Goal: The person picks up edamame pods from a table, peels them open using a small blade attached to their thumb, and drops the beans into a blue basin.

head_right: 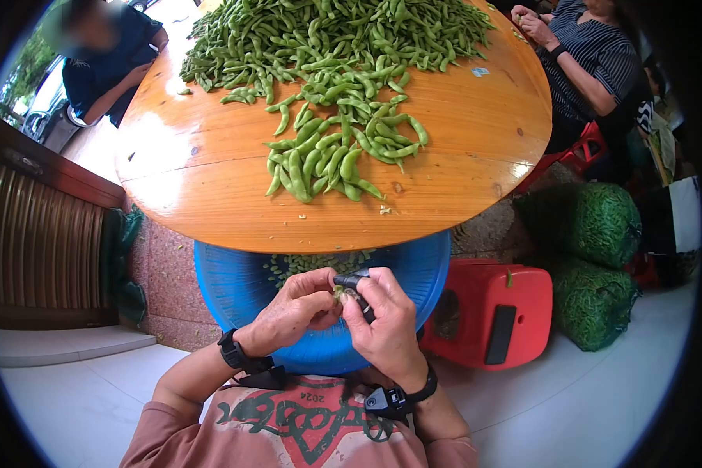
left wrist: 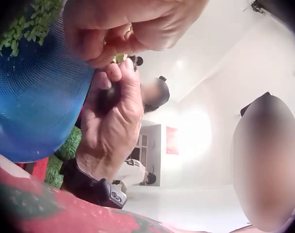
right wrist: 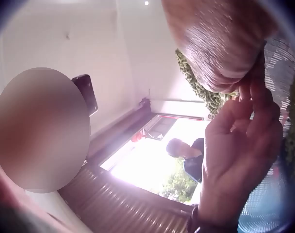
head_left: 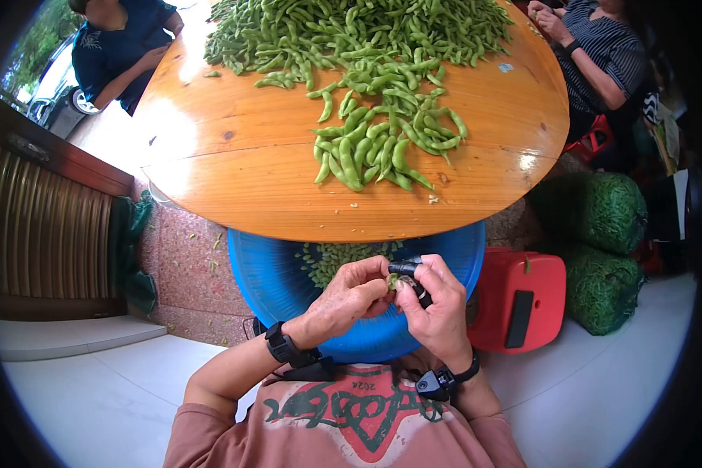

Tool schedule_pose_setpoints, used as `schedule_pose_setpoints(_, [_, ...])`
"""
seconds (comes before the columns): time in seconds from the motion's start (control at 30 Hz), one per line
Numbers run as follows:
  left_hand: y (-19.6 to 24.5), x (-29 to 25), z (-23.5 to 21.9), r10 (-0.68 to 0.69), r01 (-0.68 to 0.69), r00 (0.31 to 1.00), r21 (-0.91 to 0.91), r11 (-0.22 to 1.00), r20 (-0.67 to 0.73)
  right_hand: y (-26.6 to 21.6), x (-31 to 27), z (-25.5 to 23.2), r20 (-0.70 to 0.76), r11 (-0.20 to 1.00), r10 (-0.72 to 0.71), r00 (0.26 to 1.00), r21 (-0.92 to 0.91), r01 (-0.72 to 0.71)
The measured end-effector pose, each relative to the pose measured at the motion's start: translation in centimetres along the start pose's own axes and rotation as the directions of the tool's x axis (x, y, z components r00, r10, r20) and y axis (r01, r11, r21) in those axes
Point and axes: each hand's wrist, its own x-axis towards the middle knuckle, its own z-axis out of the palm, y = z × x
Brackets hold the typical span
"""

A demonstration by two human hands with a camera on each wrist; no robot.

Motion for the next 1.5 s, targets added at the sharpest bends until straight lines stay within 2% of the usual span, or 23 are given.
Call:
schedule_pose_setpoints(0.07, [0.1,-0.1,0.0,0.004,-0.004,1.0,-0.051,0.999,0.003,1.0,0.0,-0.6,0.156,0.866,0.274,0.949,0.391,-0.313])
schedule_pose_setpoints(0.17, [0.6,-0.7,-0.5,-0.017,0.011,0.999,0.198,0.98,0.032,1.1,0.0,-2.6,0.241,0.67,0.434,0.868,0.557,-0.49])
schedule_pose_setpoints(0.2, [0.4,-0.7,-1.2,0.191,-0.234,0.972,0.543,0.806,0.136,1.5,-0.3,-3.5,0.212,0.672,0.455,0.865,0.555,-0.49])
schedule_pose_setpoints(0.23, [0.6,-0.8,-1.6,0.331,-0.435,0.893,0.773,0.462,0.304,1.1,-0.3,-4.9,0.18,0.688,0.465,0.867,0.543,-0.482])
schedule_pose_setpoints(0.3, [2.0,-2.0,-1.7,0.229,-0.339,0.937,0.851,0.4,0.266,0.9,-1.0,-8.2,0.065,0.779,0.46,0.885,0.449,-0.438])
schedule_pose_setpoints(0.37, [4.3,-2.3,-1.6,0.298,-0.45,0.883,0.833,0.323,0.362,1.7,-1.9,-11.4,-0.102,0.827,0.539,0.836,0.249,-0.503])
schedule_pose_setpoints(0.43, [7.5,-1.9,-1.4,0.498,-0.405,0.808,0.911,0.082,0.314,4.2,-2.8,-13.1,-0.345,0.86,0.338,0.876,-0.265,-0.436])
schedule_pose_setpoints(0.47, [8.8,-1.3,-1.7,0.541,-0.27,0.799,0.961,-0.065,0.262,4.3,-3.1,-13.6,-0.345,0.864,0.329,0.879,-0.267,-0.428])
schedule_pose_setpoints(0.5, [9.8,0.0,-2.2,0.672,-0.262,0.676,0.951,-0.163,0.302,4.2,-3.2,-13.9,-0.315,0.821,0.378,0.871,-0.32,-0.472])
schedule_pose_setpoints(0.57, [11.7,1.6,-3.3,0.675,-0.163,0.671,0.95,-0.268,0.306,4.2,-3.3,-13.7,-0.287,0.777,0.426,0.858,-0.37,-0.509])
schedule_pose_setpoints(0.63, [13.0,2.9,-4.1,0.573,-0.096,0.674,0.824,-0.558,0.467,3.9,-3.5,-12.6,-0.271,0.833,0.384,0.883,-0.311,-0.457])
schedule_pose_setpoints(0.67, [13.4,3.0,-4.3,0.513,-0.093,0.758,0.845,-0.526,0.403,3.7,-3.3,-12.1,-0.272,0.833,0.391,0.879,-0.301,-0.464])
schedule_pose_setpoints(0.7, [13.7,3.1,-4.5,0.513,-0.093,0.756,0.843,-0.529,0.406,3.5,-3.1,-11.7,-0.274,0.835,0.389,0.879,-0.299,-0.463])
schedule_pose_setpoints(0.8, [13.6,2.9,-4.2,0.507,-0.159,0.704,0.806,-0.57,0.497,3.3,-2.5,-10.2,-0.179,0.887,0.348,0.92,-0.256,-0.385])
schedule_pose_setpoints(0.87, [11.6,1.9,-2.9,0.684,-0.31,0.581,0.897,-0.314,0.44,1.3,-1.4,-7.9,-0.157,0.925,0.372,0.915,-0.021,-0.38])
schedule_pose_setpoints(0.9, [10.6,1.1,-2.0,0.678,-0.318,0.585,0.895,-0.312,0.444,0.4,-1.0,-6.6,-0.144,0.921,0.387,0.911,0.116,-0.373])
schedule_pose_setpoints(0.97, [8.8,-0.4,-0.2,0.463,-0.349,0.874,0.857,0.38,0.15,-0.9,-0.1,-4.2,-0.061,0.886,0.393,0.918,0.294,-0.359])
schedule_pose_setpoints(1.03, [5.8,-0.8,0.5,0.237,-0.235,0.97,0.46,0.856,0.056,-2.0,0.3,-2.5,0.123,0.744,0.45,0.885,0.496,-0.447])
schedule_pose_setpoints(1.07, [4.7,-1.0,0.7,0.187,-0.186,0.982,0.316,0.93,0.027,-1.9,0.4,-1.8,0.213,0.67,0.386,0.897,0.604,-0.432])
schedule_pose_setpoints(1.2, [1.9,-1.3,0.4,0.203,-0.184,0.978,0.239,0.954,-0.057,-1.4,0.4,-1.3,0.325,0.539,0.385,0.864,0.681,-0.497])
schedule_pose_setpoints(1.3, [0.9,-1.2,0.7,0.389,-0.282,0.91,0.475,0.834,-0.144,-1.2,0.3,-1.5,0.359,0.518,0.376,0.854,0.684,-0.515])
schedule_pose_setpoints(1.37, [0.5,-0.9,0.5,0.67,-0.434,0.742,0.762,0.48,0.001,-1.0,0.1,-1.5,0.383,0.496,0.356,0.852,0.695,-0.52])
schedule_pose_setpoints(1.5, [0.7,-0.9,0.0,0.714,-0.509,0.686,0.792,0.336,0.138,-0.5,-0.2,-1.6,0.363,0.524,0.374,0.853,0.676,-0.518])
